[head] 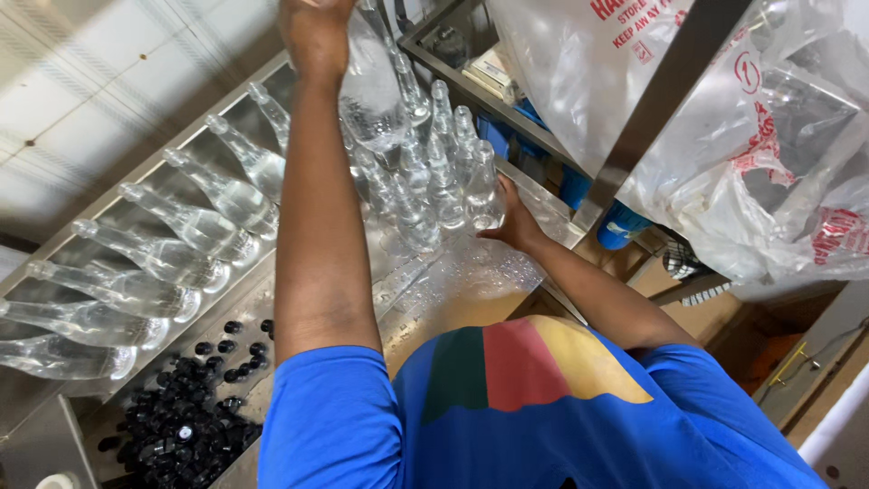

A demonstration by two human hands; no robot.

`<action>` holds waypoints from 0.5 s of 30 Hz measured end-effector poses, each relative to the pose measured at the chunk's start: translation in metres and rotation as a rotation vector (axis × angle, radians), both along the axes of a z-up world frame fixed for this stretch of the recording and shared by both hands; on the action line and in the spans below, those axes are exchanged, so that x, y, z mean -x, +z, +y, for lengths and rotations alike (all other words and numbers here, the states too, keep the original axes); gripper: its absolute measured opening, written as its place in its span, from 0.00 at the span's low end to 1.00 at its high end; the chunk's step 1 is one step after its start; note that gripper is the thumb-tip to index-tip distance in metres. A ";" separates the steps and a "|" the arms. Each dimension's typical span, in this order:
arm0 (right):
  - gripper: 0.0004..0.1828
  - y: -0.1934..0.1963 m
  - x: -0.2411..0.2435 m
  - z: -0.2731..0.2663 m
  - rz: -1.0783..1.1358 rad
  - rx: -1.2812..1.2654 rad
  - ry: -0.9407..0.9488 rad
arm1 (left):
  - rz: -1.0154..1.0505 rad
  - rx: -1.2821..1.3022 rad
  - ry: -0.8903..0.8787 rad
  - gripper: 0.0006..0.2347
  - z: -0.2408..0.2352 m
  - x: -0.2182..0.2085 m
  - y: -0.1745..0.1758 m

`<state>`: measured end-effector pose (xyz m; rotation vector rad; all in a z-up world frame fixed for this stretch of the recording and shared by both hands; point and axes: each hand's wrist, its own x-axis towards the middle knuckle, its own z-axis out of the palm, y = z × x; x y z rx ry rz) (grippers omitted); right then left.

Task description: The person fills clear glass bottles with water from a tap and places them into a plastic bag. The person repeatedly picks up empty bottles, fills them under the running water, and then transfers them into a bag on the right side of the frame.

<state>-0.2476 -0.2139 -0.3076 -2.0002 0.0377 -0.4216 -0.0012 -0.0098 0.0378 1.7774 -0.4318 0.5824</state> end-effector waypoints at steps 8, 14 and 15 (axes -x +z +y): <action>0.74 0.161 -0.006 0.006 0.160 -0.189 -0.101 | 0.231 -0.024 -0.091 0.10 -0.004 0.011 0.009; 0.72 0.264 -0.060 0.002 -0.016 -0.049 0.024 | 0.165 -0.113 0.052 0.34 -0.007 -0.013 -0.013; 0.72 0.260 -0.073 0.000 -0.015 -0.044 0.033 | 0.167 -0.107 0.060 0.34 -0.007 -0.009 -0.011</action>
